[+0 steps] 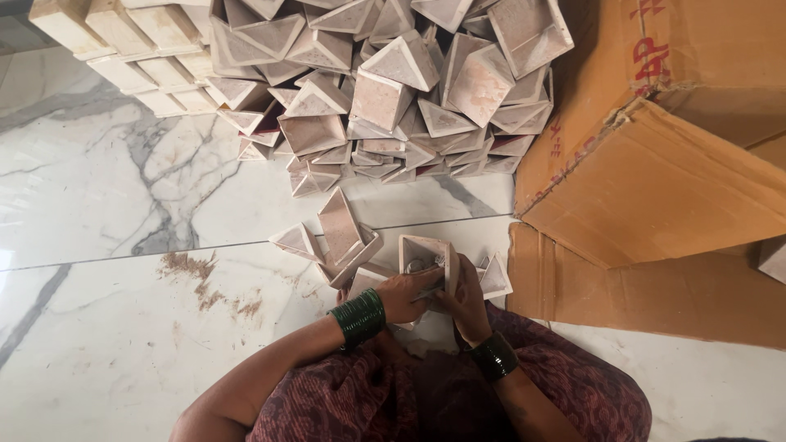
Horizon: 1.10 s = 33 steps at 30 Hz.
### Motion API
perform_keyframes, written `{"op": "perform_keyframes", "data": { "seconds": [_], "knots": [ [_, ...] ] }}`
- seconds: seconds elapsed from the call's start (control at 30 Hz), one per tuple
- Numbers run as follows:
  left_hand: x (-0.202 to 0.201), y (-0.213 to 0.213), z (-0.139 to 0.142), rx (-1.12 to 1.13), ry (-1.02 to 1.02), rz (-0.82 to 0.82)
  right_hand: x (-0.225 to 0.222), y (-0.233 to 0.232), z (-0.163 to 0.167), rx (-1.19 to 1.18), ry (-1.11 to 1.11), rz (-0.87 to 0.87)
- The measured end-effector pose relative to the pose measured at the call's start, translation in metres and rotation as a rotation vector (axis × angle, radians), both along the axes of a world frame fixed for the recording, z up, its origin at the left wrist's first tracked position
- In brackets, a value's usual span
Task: The person sits on the floor next to a large pile of pyramid-shaped plaster molds and wipes each mold inside and out with a cloth, one at a time. Wiped molds are placed back onto the pile or into a cardboard box beside them.
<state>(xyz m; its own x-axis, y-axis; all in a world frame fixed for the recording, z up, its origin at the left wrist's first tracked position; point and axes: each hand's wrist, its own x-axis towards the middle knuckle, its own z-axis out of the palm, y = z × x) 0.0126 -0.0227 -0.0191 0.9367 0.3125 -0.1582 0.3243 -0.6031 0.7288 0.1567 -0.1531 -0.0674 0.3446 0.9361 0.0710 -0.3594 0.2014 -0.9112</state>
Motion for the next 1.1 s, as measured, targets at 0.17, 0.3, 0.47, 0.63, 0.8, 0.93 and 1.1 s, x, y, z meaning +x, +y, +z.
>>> {"op": "perform_keyframes", "data": {
  "seconds": [0.17, 0.3, 0.47, 0.63, 0.8, 0.93, 1.1],
  "knots": [
    [-0.004, 0.001, 0.004, 0.027, -0.06, -0.108, 0.006, 0.0, -0.005, 0.027, -0.009, -0.054],
    [-0.004, 0.0, 0.014, 0.094, -0.044, -0.211, 0.011, 0.001, -0.008, -0.037, -0.009, -0.141],
    [-0.001, 0.003, 0.028, 0.359, 0.197, -0.188, 0.018, 0.003, -0.007, 0.008, 0.02, -0.166],
    [-0.01, 0.007, 0.041, 0.486, 0.139, -0.153, 0.022, 0.004, 0.0, -0.012, 0.009, -0.175],
    [-0.005, 0.0, 0.041, 0.423, -0.04, -0.184, 0.008, 0.004, 0.005, -0.027, 0.048, -0.095],
    [0.002, 0.003, 0.036, 0.493, 0.165, -0.125, 0.001, 0.002, 0.003, -0.002, -0.011, -0.03],
    [-0.006, 0.009, 0.02, 0.492, 0.278, -0.211, 0.001, 0.003, -0.004, 0.049, -0.033, -0.018]
  ]
}}
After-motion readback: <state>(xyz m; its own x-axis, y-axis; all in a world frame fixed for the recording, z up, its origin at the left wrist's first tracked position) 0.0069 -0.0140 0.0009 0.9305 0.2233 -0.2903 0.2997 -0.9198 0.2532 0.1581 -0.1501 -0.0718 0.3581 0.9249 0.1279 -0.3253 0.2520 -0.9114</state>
